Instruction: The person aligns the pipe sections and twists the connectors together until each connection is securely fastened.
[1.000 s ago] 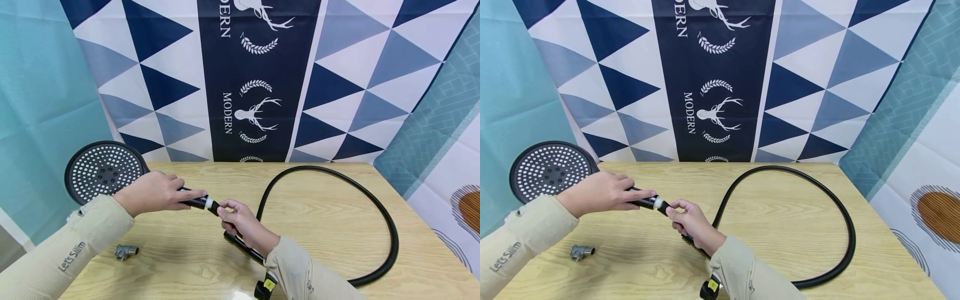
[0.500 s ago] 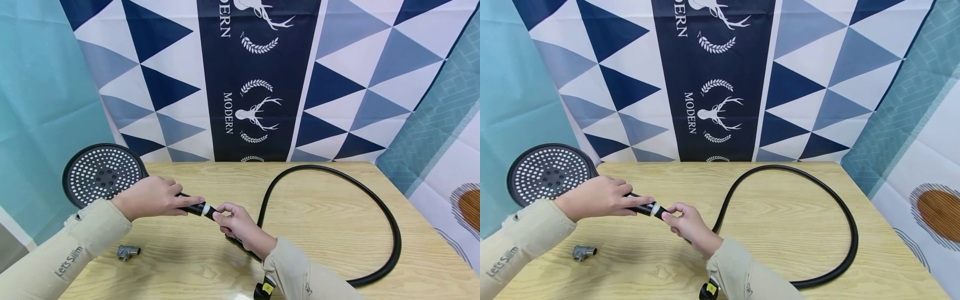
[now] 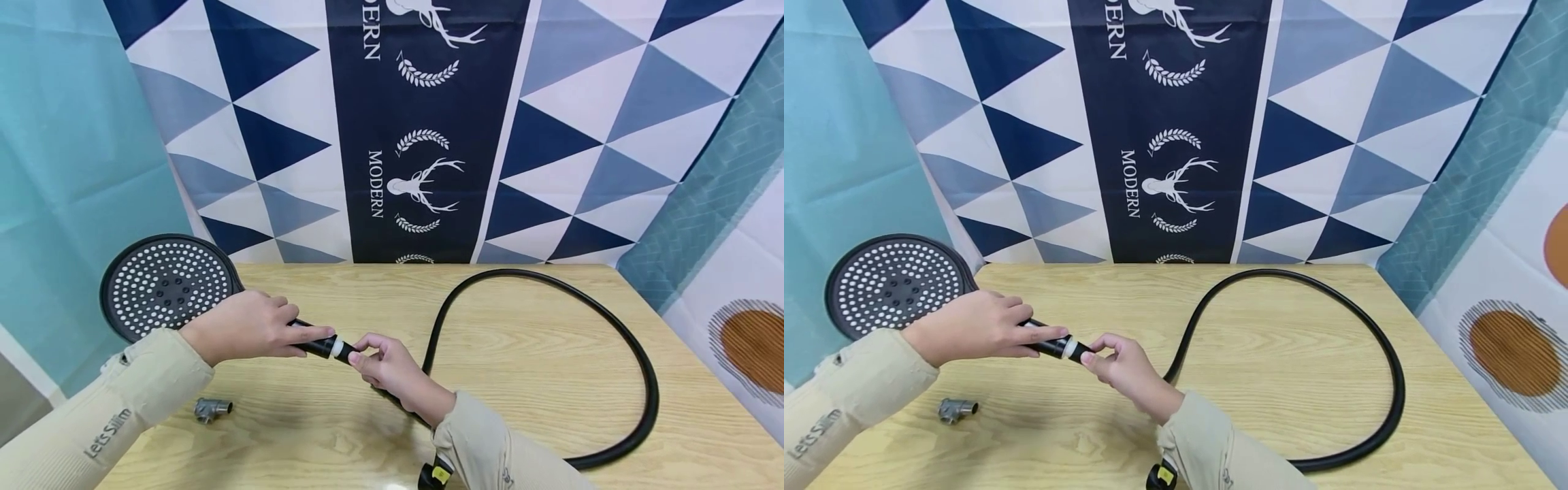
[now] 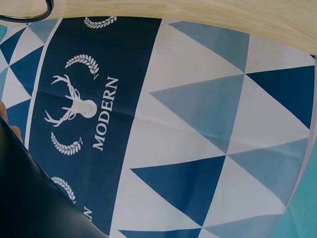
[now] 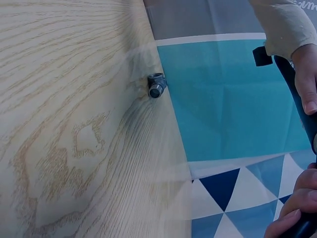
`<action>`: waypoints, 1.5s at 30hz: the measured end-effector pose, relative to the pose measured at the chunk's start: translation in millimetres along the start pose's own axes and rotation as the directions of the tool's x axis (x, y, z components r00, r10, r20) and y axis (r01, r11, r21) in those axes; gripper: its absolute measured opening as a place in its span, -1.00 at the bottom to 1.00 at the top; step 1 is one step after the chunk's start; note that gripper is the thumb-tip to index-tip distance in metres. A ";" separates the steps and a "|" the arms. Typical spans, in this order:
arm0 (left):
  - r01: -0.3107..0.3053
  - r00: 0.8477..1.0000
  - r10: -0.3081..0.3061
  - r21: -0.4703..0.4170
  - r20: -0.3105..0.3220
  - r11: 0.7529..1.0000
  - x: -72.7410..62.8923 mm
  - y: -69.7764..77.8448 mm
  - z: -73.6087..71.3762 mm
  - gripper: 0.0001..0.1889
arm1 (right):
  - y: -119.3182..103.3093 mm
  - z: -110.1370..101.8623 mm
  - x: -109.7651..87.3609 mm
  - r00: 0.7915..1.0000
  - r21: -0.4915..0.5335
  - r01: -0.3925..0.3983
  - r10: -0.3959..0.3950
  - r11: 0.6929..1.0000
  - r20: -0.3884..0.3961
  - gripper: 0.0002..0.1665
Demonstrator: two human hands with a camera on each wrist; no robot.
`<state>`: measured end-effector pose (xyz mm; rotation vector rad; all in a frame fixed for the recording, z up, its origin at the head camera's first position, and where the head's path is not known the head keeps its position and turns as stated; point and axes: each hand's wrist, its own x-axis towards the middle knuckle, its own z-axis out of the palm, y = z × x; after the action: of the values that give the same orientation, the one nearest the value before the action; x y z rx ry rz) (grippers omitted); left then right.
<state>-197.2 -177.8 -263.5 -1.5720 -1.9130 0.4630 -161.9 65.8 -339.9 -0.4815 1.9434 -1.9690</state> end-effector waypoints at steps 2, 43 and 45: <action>-0.004 1.000 0.004 0.001 -0.005 1.000 0.9 0.2 0.5 -0.46 | -0.1 -1.0 -0.5 1.000 0.003 0.004 -0.004 1.000 0.004 -0.76; -0.039 0.996 0.028 0.131 0.080 0.991 2.6 8.5 0.2 -0.55 | 9.4 3.5 0.1 0.994 -0.236 0.059 -0.079 0.970 -0.079 -0.84; -0.039 0.996 0.028 0.136 0.082 0.990 1.8 8.8 0.3 -0.55 | 9.5 4.2 -0.1 0.993 -0.247 0.060 -0.082 0.967 -0.079 -0.84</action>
<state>-191.0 -173.9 -268.8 -1.5179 -1.8733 0.6667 -159.8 62.0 -349.4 -0.5410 2.2694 -1.8292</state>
